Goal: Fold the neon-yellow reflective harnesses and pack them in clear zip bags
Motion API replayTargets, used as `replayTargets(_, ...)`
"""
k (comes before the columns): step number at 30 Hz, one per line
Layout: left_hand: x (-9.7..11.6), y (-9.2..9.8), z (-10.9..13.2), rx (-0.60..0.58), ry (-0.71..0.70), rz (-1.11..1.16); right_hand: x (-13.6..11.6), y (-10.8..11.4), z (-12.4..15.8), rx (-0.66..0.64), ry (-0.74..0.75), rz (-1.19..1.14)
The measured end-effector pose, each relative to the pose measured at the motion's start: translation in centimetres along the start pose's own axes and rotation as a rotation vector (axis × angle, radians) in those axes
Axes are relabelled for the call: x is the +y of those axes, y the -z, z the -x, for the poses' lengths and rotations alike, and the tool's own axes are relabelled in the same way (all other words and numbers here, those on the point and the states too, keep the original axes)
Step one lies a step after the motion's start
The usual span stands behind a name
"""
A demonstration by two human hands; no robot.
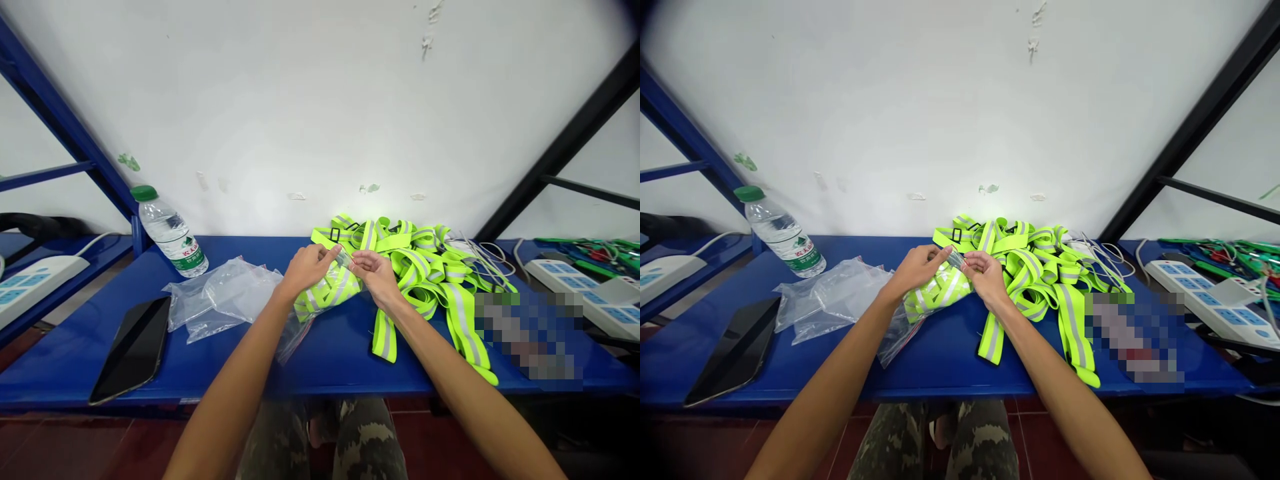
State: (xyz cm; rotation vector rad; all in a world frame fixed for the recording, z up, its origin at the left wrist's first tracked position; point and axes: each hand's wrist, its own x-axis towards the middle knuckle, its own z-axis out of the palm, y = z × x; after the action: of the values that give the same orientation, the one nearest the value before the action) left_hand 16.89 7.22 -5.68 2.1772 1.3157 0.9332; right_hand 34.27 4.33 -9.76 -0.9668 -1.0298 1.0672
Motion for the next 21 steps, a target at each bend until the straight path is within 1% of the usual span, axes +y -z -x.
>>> replayTargets(2,0.2,0.3,0.0,-0.057,-0.035,-0.015,-0.4,0.2,0.0,-0.018,0.012,0.039)
replayTargets(6,0.5,0.1,0.0,-0.078,-0.111,0.061,-1.3,0.5,0.2,-0.092,-0.012,0.085)
replayTargets(9,0.5,-0.2,0.0,-0.116,-0.149,0.117,-1.7,0.8,0.1,-0.137,-0.032,0.055)
replayTargets(14,0.5,-0.6,0.0,-0.111,-0.185,0.155,-2.3,1.6,-0.1,-0.208,-0.116,0.021)
replayTargets(17,0.5,-0.8,0.1,-0.131,-0.197,0.168,-2.7,1.9,-0.2,-0.201,-0.194,-0.003)
replayTargets(21,0.5,-1.0,0.1,-0.145,-0.201,0.192,-2.9,1.9,-0.3,-0.182,-0.225,-0.051)
